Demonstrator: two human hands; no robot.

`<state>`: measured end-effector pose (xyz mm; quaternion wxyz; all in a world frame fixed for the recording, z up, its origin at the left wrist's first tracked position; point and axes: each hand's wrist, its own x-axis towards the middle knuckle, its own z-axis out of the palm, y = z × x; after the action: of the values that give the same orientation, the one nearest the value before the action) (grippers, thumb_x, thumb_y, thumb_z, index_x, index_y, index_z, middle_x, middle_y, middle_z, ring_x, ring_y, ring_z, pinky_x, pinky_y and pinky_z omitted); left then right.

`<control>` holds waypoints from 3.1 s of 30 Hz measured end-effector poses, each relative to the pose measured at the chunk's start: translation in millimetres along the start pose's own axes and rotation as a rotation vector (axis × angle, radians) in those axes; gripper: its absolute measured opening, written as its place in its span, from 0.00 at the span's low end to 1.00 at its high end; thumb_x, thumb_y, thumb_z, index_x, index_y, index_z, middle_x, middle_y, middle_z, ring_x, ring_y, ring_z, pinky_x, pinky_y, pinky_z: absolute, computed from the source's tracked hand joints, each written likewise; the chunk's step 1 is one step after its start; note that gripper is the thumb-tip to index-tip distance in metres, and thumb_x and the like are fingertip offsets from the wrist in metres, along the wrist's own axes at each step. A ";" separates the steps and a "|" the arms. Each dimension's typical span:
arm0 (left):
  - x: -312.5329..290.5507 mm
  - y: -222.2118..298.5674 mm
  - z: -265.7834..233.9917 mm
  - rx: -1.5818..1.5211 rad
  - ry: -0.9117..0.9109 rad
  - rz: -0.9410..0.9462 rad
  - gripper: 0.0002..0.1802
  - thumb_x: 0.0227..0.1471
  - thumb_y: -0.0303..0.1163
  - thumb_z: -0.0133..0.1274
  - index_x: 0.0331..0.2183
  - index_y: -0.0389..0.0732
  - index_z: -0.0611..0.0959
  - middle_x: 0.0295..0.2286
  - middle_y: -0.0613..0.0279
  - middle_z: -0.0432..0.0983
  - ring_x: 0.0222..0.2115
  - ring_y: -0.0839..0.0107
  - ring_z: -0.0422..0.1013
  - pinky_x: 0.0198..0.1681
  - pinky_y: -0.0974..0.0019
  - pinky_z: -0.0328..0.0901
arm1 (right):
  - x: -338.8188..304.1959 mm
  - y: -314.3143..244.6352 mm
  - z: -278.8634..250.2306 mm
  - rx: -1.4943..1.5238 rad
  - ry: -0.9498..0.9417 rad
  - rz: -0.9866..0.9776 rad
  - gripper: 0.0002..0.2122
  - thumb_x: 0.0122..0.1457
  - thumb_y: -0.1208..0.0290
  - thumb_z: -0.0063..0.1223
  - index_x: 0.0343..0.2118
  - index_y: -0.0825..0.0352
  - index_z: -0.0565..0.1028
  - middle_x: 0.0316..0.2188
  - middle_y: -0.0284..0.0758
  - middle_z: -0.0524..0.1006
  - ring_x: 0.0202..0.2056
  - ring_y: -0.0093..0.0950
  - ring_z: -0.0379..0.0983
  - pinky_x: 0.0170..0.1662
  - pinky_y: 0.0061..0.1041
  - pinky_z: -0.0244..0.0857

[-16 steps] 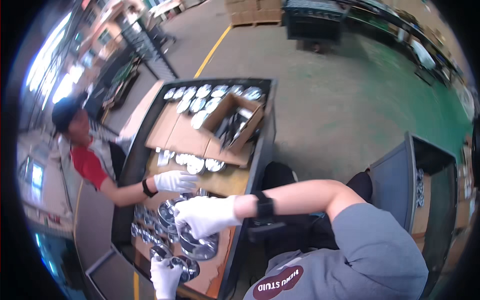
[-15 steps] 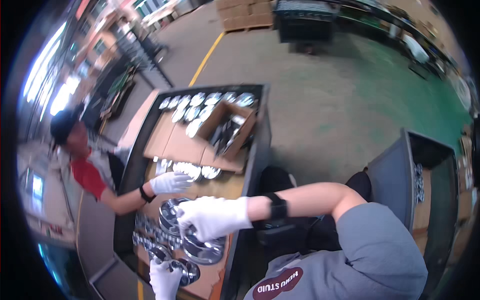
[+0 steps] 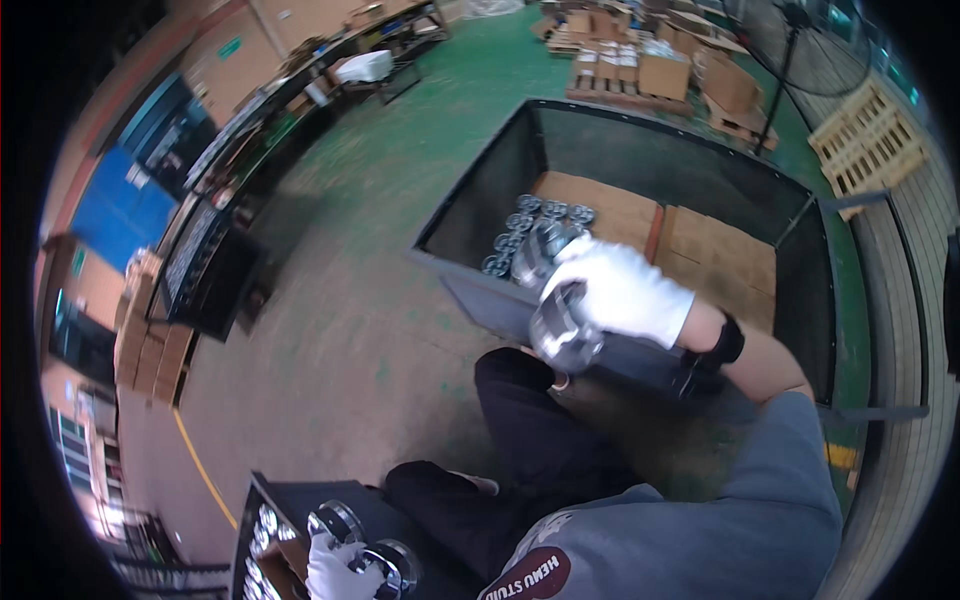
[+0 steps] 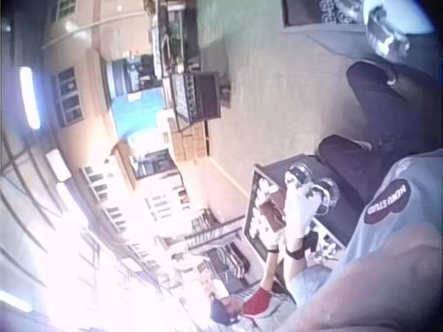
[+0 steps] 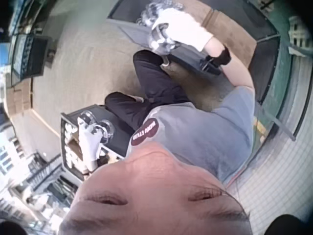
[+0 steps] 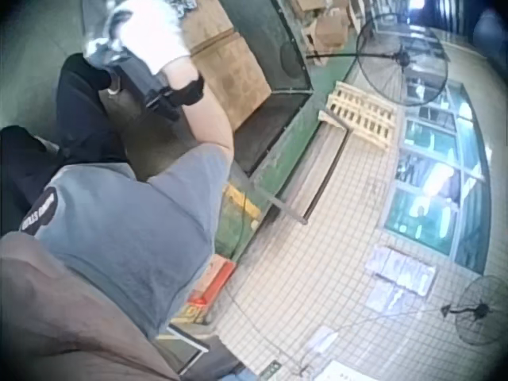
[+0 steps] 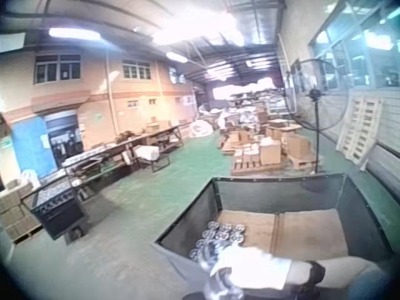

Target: Sort and arrange metal engine pistons into batches inside a storage bin.

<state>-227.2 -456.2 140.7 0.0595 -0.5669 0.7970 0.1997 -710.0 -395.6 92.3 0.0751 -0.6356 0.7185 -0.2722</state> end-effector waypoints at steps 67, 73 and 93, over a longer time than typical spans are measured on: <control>325.6 248.5 6.0 -0.002 0.221 0.683 0.15 0.55 0.34 0.57 0.43 0.37 0.82 0.45 0.49 0.76 0.41 0.51 0.76 0.44 0.57 0.71 | -62.5 328.7 297.3 -0.006 -0.329 0.742 0.12 0.59 0.73 0.45 0.43 0.70 0.76 0.45 0.54 0.74 0.46 0.50 0.73 0.49 0.44 0.68; 95.0 51.6 29.9 0.294 -0.143 -0.117 0.17 0.54 0.42 0.55 0.38 0.37 0.81 0.35 0.51 0.76 0.38 0.51 0.75 0.39 0.51 0.72 | -50.1 327.5 263.3 -0.029 -0.413 0.012 0.20 0.52 0.56 0.59 0.41 0.67 0.80 0.41 0.49 0.78 0.41 0.45 0.76 0.46 0.37 0.69; -436.6 -176.1 263.1 -0.117 -0.006 -1.529 0.18 0.46 0.43 0.60 0.33 0.37 0.86 0.33 0.45 0.81 0.34 0.51 0.78 0.39 0.56 0.72 | 99.4 -146.7 62.0 0.380 -0.709 -0.043 0.20 0.68 0.61 0.46 0.60 0.60 0.67 0.58 0.43 0.70 0.54 0.41 0.71 0.53 0.40 0.70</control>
<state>54.3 -19.4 -3.6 0.1532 -0.9622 0.1712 0.1464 -571.9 -515.3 135.2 0.4289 -0.6800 0.5712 -0.1655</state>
